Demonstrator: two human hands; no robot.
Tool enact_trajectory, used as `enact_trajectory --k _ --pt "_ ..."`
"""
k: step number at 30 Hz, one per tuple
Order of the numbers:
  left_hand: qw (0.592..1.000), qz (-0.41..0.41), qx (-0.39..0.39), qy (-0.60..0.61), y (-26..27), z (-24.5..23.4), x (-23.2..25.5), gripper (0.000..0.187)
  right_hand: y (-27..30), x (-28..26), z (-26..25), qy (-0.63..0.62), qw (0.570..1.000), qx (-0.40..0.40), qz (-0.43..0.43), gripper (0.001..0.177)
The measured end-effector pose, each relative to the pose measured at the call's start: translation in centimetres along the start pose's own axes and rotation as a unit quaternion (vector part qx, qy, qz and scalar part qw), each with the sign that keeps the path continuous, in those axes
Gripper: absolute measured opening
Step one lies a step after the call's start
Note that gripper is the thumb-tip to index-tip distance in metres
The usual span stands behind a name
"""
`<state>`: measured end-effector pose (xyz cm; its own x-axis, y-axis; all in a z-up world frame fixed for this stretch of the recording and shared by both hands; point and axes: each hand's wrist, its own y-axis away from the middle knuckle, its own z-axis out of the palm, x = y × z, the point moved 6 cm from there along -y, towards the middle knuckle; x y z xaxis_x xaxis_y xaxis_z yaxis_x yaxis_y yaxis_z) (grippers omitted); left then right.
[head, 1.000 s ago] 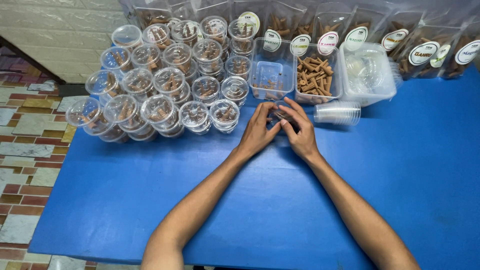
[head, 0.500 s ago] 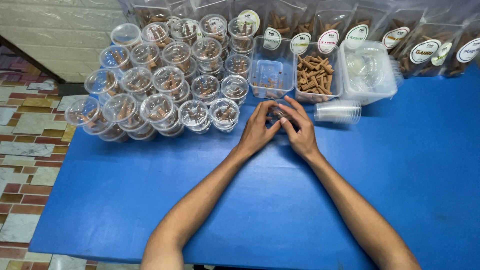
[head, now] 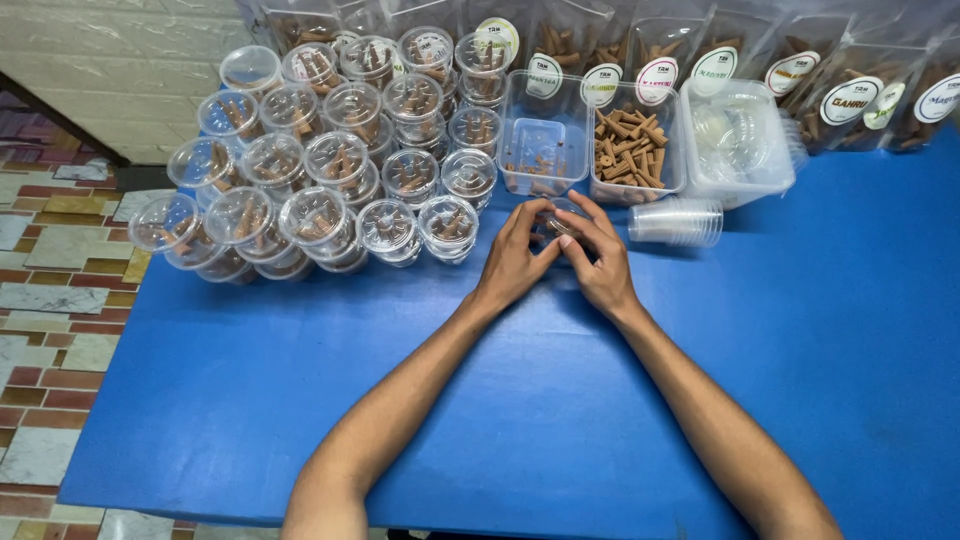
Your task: Filling small plastic containers with incense sticks, putting on lids, and organizing the finished containers on a blue table.
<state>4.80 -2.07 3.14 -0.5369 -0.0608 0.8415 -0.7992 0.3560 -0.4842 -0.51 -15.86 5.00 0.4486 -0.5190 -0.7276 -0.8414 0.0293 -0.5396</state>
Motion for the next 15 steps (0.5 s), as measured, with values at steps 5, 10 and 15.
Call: enact_trajectory --k 5,10,15 --pt "1.000 -0.012 0.003 0.018 0.01 -0.07 -0.13 0.041 0.00 -0.08 0.08 -0.004 1.000 0.005 0.004 0.034" --pt "0.999 -0.029 0.010 0.044 -0.01 -0.15 -0.30 0.040 -0.13 -0.54 -0.11 -0.017 1.000 0.013 0.008 0.033" --pt "0.998 -0.028 0.010 0.060 -0.06 -0.23 -0.07 0.041 -0.05 -0.43 -0.36 -0.055 0.998 0.013 0.023 0.033"
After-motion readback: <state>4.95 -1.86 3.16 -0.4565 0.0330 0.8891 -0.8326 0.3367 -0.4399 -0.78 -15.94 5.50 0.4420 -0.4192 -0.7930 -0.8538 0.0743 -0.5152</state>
